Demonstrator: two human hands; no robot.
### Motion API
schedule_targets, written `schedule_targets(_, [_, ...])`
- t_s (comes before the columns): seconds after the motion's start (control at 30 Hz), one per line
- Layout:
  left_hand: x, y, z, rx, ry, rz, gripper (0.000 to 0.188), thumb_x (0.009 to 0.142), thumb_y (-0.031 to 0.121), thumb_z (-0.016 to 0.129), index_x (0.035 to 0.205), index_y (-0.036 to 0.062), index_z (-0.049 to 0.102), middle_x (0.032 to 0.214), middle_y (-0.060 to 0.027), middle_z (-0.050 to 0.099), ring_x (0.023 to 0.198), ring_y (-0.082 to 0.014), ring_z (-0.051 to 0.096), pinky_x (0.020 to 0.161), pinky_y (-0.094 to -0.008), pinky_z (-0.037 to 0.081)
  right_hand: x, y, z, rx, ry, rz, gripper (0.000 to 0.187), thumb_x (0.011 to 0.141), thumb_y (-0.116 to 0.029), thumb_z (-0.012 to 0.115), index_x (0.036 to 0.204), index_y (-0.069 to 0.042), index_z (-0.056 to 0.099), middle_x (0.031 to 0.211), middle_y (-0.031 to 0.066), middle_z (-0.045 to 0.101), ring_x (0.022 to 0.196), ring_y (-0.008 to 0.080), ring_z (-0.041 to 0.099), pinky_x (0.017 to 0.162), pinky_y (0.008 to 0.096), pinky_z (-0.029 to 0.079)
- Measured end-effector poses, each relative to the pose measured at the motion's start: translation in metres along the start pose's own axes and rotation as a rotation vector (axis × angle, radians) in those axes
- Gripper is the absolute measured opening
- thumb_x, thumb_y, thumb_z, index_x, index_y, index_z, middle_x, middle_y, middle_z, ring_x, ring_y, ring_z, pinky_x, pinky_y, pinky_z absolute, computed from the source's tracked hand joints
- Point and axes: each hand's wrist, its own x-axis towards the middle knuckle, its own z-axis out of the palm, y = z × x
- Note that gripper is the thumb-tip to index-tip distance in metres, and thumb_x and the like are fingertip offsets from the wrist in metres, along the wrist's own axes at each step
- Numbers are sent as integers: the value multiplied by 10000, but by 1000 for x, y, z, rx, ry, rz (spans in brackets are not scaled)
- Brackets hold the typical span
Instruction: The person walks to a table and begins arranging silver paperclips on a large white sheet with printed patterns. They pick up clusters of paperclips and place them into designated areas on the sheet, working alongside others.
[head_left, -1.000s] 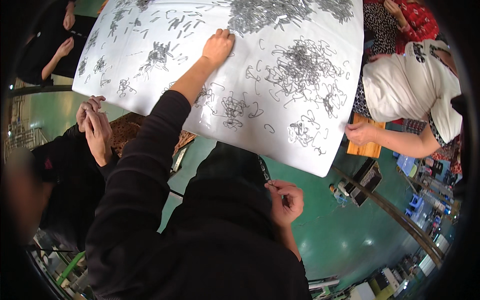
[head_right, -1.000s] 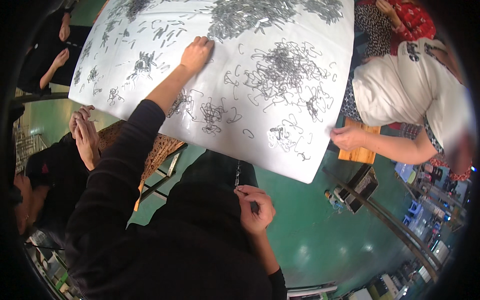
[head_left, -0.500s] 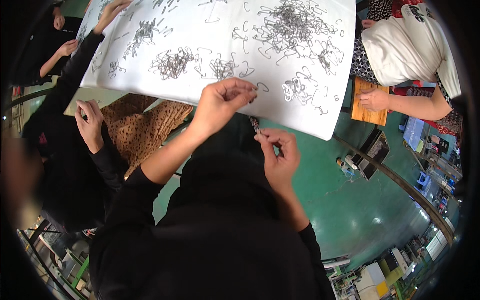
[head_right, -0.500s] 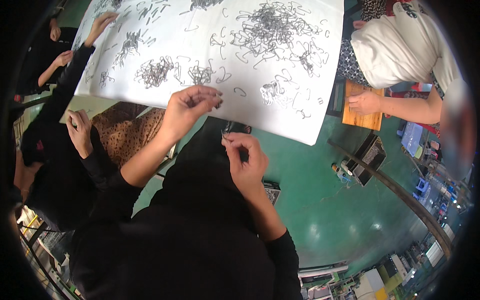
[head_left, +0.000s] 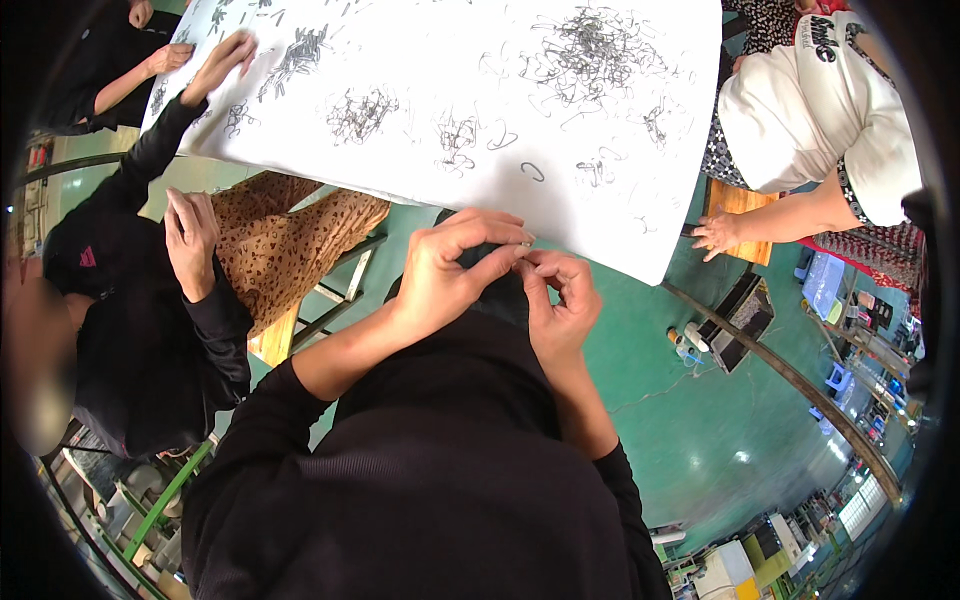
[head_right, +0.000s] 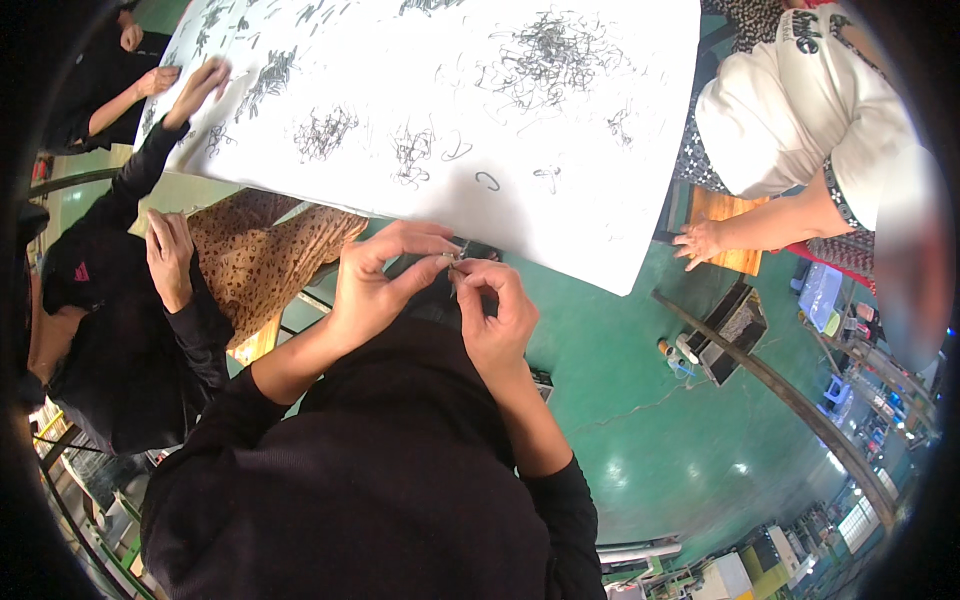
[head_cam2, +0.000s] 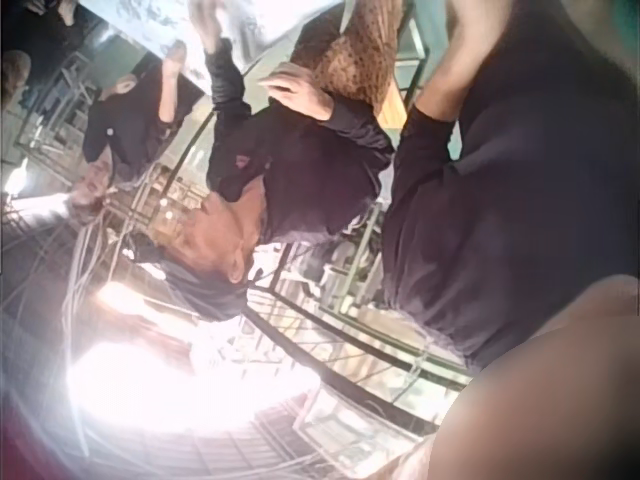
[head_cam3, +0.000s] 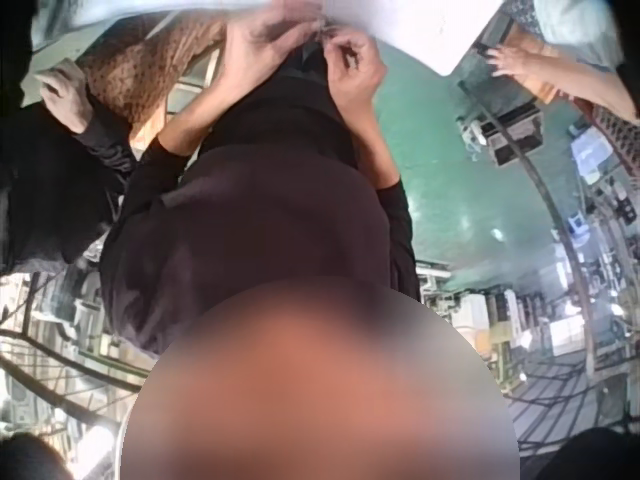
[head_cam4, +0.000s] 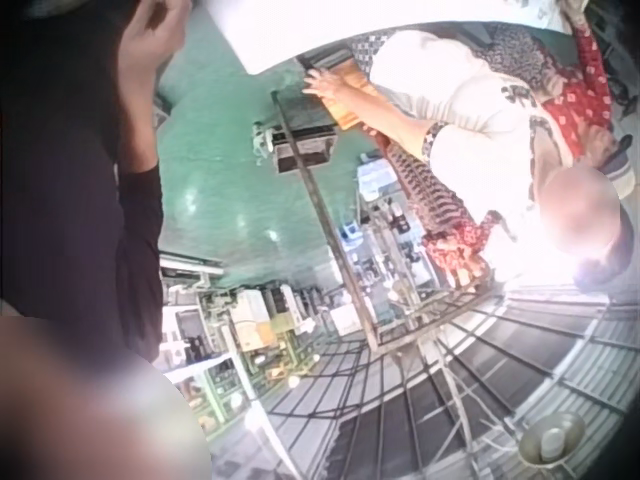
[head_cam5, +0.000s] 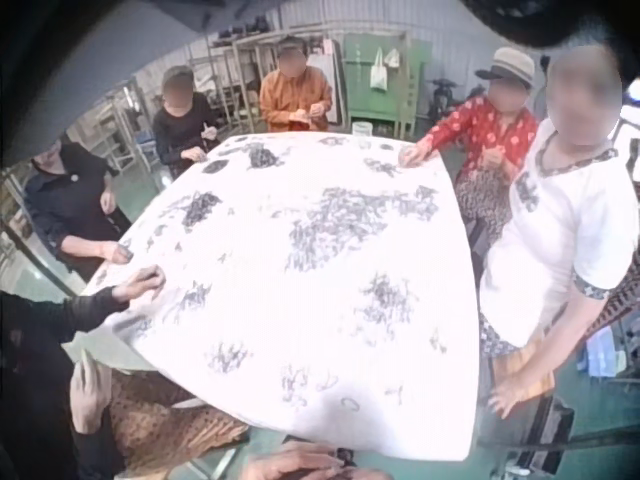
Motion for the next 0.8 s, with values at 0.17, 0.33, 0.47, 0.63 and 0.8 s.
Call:
schedule_targets(0.17, [-1,-13,1,39,17,41,148,780,-31,695,916,25,700,959,-109,683,944,-208,640,807,-309,512,28,14,-17,-303,43,-40,122,855,-33,654,941,-20,568,953,109,650,752,167,630,570,249,479])
schedule_targets(0.33, [-1,-26,1,57,39,105,169,767,-8,712,923,58,709,913,-85,679,861,-214,651,739,-312,529,134,63,-30,-574,-42,1,113,876,-135,631,893,-23,628,876,91,630,732,205,595,625,316,465])
schedule_targets(0.47, [1,-31,-3,82,20,111,168,761,7,718,915,74,709,872,-53,685,865,-222,638,770,-335,503,214,97,-3,-740,-161,24,112,866,-174,630,889,-71,667,887,74,644,778,237,618,697,371,484])
schedule_targets(0.63, [3,-36,-9,93,8,113,156,763,36,727,911,81,704,888,-11,694,841,-214,613,777,-332,483,271,105,23,-953,-270,166,90,837,-202,661,863,-131,710,894,57,683,836,247,654,715,389,508])
schedule_targets(0.8, [3,-43,-14,73,24,119,160,766,37,726,916,85,699,887,-7,693,836,-214,611,766,-332,477,283,96,24,-1027,-360,203,95,821,-230,680,869,-159,720,854,55,700,835,240,663,718,382,512])
